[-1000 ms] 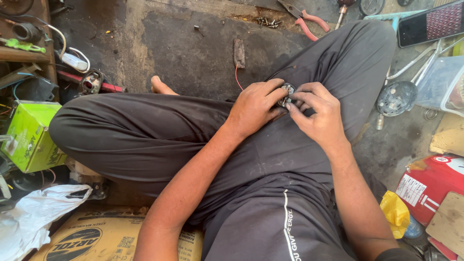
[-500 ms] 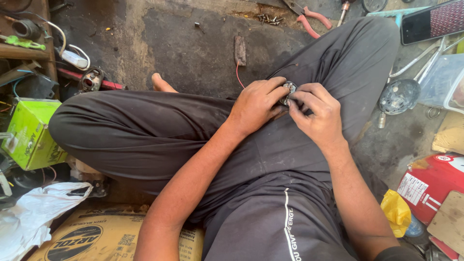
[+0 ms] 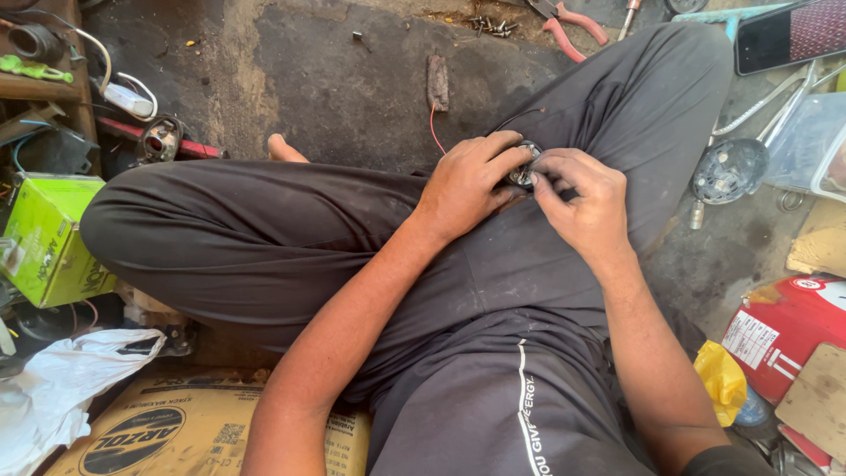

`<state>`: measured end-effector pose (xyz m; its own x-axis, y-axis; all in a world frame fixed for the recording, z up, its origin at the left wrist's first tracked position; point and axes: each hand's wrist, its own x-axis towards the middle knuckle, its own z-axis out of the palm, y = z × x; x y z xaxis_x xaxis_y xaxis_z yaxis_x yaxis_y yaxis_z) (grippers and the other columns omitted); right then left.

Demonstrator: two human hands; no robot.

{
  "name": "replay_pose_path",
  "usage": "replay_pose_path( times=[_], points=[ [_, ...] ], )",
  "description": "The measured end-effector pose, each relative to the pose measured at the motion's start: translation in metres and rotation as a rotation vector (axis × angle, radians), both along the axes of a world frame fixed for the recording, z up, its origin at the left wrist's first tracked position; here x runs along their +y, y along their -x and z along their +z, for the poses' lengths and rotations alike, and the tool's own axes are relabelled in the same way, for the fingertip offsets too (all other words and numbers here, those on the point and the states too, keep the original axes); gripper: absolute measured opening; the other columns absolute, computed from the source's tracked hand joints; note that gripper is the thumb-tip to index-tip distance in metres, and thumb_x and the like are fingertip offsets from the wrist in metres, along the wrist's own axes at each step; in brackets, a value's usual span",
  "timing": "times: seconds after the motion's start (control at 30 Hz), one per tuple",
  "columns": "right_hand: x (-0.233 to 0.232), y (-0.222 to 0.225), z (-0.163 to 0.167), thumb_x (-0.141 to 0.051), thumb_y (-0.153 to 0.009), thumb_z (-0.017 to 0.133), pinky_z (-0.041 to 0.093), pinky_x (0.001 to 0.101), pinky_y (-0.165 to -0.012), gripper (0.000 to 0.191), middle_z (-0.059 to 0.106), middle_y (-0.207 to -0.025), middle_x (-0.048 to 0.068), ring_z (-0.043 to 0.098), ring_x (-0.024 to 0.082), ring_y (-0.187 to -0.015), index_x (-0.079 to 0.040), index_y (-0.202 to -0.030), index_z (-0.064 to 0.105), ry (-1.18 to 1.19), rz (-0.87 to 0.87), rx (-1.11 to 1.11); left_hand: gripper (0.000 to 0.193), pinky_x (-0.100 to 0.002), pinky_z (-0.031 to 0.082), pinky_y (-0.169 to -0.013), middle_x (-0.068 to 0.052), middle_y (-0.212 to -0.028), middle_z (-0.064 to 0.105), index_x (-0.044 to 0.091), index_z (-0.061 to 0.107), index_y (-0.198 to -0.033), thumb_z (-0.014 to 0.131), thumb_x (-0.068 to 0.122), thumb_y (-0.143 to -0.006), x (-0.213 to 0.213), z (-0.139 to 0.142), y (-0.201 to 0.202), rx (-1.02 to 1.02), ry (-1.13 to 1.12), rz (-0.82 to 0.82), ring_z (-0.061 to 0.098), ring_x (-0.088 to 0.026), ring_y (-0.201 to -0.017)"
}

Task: The person sits cross-legged on the workshop floor and works on a small dark rubber and metal component by hand, pressing and fitting pieces together, turning the part over, and setting it down on the floor before reaching toward other parts nearby.

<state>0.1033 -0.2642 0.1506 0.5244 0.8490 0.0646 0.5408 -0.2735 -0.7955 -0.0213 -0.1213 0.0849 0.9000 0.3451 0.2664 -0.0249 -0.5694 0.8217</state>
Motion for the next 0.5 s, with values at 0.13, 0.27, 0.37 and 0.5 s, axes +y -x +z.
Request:
replay_pose_path(
  times=[0.13, 0.27, 0.37, 0.5],
  points=[
    [0.0012, 0.0007, -0.0013, 0.008, -0.092, 0.074, 0.058, 0.0271, -0.070, 0.012, 0.073, -0.104, 0.012, 0.070, 0.015, -0.081, 0.007, -0.103, 0.069, 0.006, -0.017, -0.008, 0.055, -0.044, 0.052, -0.095, -0.010, -0.129, 0.063, 0.010, 0.066, -0.122, 0.088, 0.018, -0.071, 0.0011, -0.0017, 0.0013, -0.012, -0.003, 0.008, 0.065, -0.032, -0.111],
    [0.0030, 0.0032, -0.0009, 0.009, -0.094, 0.073, 0.060, 0.0266, -0.072, 0.011, 0.071, -0.105, 0.012, 0.071, 0.015, -0.084, 0.006, -0.104, 0.069, -0.016, -0.047, -0.021, 0.053, -0.045, 0.052, -0.096, -0.010, -0.131, 0.064, 0.010, 0.067, -0.120, 0.088, 0.019, -0.072, 0.0019, -0.0031, 0.0012, -0.015, 0.013, 0.004, 0.065, -0.033, -0.112],
    [0.0043, 0.0057, -0.0006, 0.009, -0.094, 0.074, 0.059, 0.0260, -0.070, 0.010, 0.069, -0.106, 0.012, 0.070, 0.015, -0.083, 0.006, -0.103, 0.070, -0.017, -0.078, -0.036, 0.052, -0.044, 0.052, -0.096, -0.011, -0.131, 0.064, 0.010, 0.067, -0.119, 0.089, 0.020, -0.072, 0.0021, -0.0046, 0.0015, -0.020, 0.008, 0.000, 0.066, -0.033, -0.113],
    [0.0047, 0.0066, -0.0009, 0.009, -0.095, 0.074, 0.058, 0.0253, -0.069, 0.009, 0.067, -0.107, 0.011, 0.069, 0.014, -0.084, 0.006, -0.103, 0.069, 0.002, -0.108, -0.024, 0.051, -0.045, 0.052, -0.096, -0.012, -0.132, 0.064, 0.011, 0.068, -0.118, 0.089, 0.022, -0.073, 0.0005, -0.0081, 0.0025, -0.029, -0.021, -0.010, 0.066, -0.033, -0.112]
  ],
)
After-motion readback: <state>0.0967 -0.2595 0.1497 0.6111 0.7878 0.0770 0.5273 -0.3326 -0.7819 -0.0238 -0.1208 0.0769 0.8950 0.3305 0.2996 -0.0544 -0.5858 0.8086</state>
